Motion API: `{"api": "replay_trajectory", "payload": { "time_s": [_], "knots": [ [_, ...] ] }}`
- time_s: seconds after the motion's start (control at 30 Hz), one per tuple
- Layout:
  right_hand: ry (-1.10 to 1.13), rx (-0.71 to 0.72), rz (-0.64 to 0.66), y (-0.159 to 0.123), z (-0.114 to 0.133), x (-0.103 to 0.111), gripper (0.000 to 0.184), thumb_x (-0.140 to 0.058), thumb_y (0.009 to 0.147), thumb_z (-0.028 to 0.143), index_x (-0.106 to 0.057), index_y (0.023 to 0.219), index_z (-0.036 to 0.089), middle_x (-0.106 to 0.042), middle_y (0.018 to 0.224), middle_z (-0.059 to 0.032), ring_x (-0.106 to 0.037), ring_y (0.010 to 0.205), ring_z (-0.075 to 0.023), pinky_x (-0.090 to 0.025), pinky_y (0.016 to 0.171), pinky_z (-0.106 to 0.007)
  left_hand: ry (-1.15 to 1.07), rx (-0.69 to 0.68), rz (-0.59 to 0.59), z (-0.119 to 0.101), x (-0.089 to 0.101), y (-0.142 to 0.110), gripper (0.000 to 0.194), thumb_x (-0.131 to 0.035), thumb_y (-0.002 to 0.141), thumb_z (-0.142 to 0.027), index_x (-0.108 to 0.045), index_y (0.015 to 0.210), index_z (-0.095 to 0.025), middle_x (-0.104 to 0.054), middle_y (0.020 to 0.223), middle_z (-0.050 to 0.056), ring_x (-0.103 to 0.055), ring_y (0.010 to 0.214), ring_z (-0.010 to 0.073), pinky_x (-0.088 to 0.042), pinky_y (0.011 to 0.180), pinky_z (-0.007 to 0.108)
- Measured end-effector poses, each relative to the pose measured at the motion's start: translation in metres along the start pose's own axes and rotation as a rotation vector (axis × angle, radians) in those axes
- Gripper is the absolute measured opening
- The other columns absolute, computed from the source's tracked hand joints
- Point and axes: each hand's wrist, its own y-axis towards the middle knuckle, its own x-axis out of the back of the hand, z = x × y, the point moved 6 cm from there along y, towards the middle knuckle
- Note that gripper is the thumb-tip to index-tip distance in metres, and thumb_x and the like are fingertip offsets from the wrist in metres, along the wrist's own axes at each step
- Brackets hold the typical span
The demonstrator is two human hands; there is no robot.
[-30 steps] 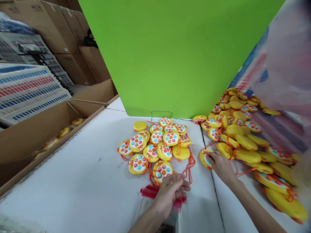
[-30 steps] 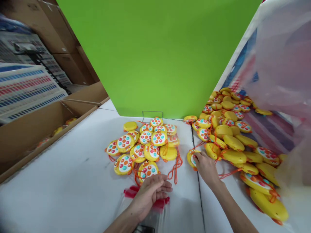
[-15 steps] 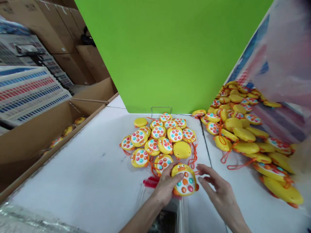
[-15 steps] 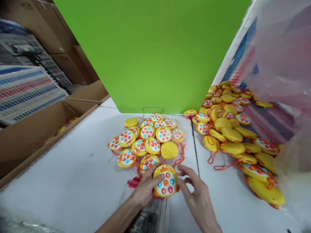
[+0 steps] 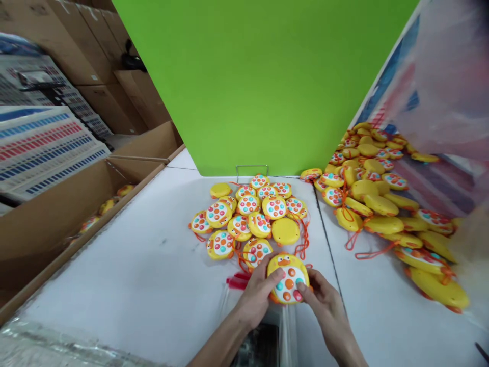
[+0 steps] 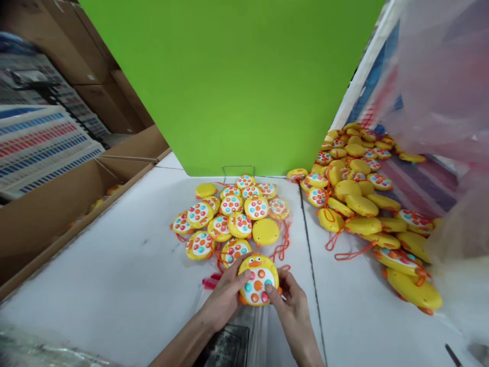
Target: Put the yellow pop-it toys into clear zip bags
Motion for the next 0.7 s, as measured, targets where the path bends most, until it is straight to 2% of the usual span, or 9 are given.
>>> {"api": "replay_trajectory", "payload": {
  "time_s": [0.1, 0.17, 0.3, 0.43, 0.53, 0.6, 0.63, 0.7],
  "knots": [
    [0.092, -0.064, 0.069, -0.001, -0.003, -0.007, 0.037, -0.064, 0.075, 0.045, -0.063, 0.097, 0.016, -0.066, 0.095, -0.0083, -0.060, 0.084, -0.0233, -0.051, 0.073, -0.034, 0.048, 0.013, -0.052, -0.001, 0.005, -0.005, 0.042, -0.065, 0.077, -0.027, -0.051, 0.115, -0.018, -0.061, 0.111, 0.009, -0.058, 0.100, 0.0225, -0.046, 0.086, 0.033],
    [0.140, -0.090, 0.072, -0.001, -0.006, -0.008, 0.032, -0.064, 0.075, 0.043, -0.064, 0.093, 0.016, -0.067, 0.092, -0.0072, -0.060, 0.084, -0.0225, -0.050, 0.074, -0.033, 0.129, -0.005, -0.051, -0.003, 0.004, -0.007, 0.047, -0.066, 0.075, -0.028, -0.049, 0.118, -0.019, -0.060, 0.113, 0.009, -0.058, 0.099, 0.0228, -0.047, 0.084, 0.032],
    [0.195, -0.063, -0.030, -0.001, -0.014, -0.007, 0.024, -0.068, 0.073, 0.039, -0.064, 0.085, 0.019, -0.067, 0.085, -0.0032, -0.060, 0.081, -0.0203, -0.049, 0.072, -0.029, 0.326, -0.054, -0.056, -0.004, 0.001, -0.011, 0.075, -0.074, 0.061, -0.016, -0.039, 0.127, -0.022, -0.060, 0.111, 0.007, -0.059, 0.093, 0.0221, -0.048, 0.078, 0.028],
    [0.157, -0.090, -0.019, -0.004, -0.021, -0.017, 0.030, -0.063, 0.076, 0.044, -0.062, 0.089, 0.017, -0.067, 0.086, -0.0056, -0.061, 0.081, -0.0226, -0.050, 0.069, -0.032, 0.429, -0.067, -0.123, 0.002, 0.008, -0.014, 0.077, -0.069, 0.062, -0.010, -0.035, 0.130, -0.021, -0.063, 0.099, 0.005, -0.059, 0.080, 0.0188, -0.048, 0.067, 0.024],
    [0.036, -0.063, 0.017, -0.004, -0.021, -0.015, 0.035, -0.054, 0.081, 0.048, -0.060, 0.098, 0.018, -0.066, 0.093, -0.0075, -0.061, 0.085, -0.0236, -0.050, 0.069, -0.033, 0.409, -0.108, -0.143, -0.005, 0.012, -0.009, 0.081, -0.072, 0.061, -0.011, -0.034, 0.132, -0.022, -0.061, 0.105, 0.006, -0.058, 0.090, 0.0212, -0.048, 0.074, 0.026],
    [-0.146, -0.014, -0.009, 0.000, -0.019, 0.005, 0.037, -0.053, 0.081, 0.050, -0.060, 0.098, 0.018, -0.066, 0.096, -0.0081, -0.060, 0.089, -0.0243, -0.049, 0.073, -0.033, 0.360, -0.162, -0.224, -0.021, 0.019, -0.002, 0.082, -0.074, 0.061, -0.014, -0.033, 0.132, -0.023, -0.059, 0.111, 0.007, -0.057, 0.098, 0.0231, -0.048, 0.079, 0.028],
    [-0.259, 0.009, -0.054, 0.004, -0.018, 0.024, 0.038, -0.054, 0.079, 0.051, -0.060, 0.098, 0.018, -0.065, 0.097, -0.0087, -0.060, 0.090, -0.0247, -0.049, 0.074, -0.033, 0.308, -0.200, -0.269, -0.032, 0.022, 0.003, 0.080, -0.073, 0.064, -0.017, -0.033, 0.132, -0.025, -0.057, 0.114, 0.007, -0.056, 0.101, 0.0236, -0.048, 0.080, 0.029],
    [-0.505, 0.057, -0.220, 0.011, -0.011, 0.077, 0.044, -0.056, 0.074, 0.055, -0.060, 0.099, 0.018, -0.064, 0.098, -0.0103, -0.060, 0.085, -0.0259, -0.050, 0.067, -0.034, 0.162, -0.285, -0.331, -0.056, 0.030, 0.013, 0.073, -0.069, 0.070, -0.021, -0.030, 0.131, -0.029, -0.056, 0.117, 0.006, -0.057, 0.103, 0.0226, -0.049, 0.082, 0.031]
  ]
}}
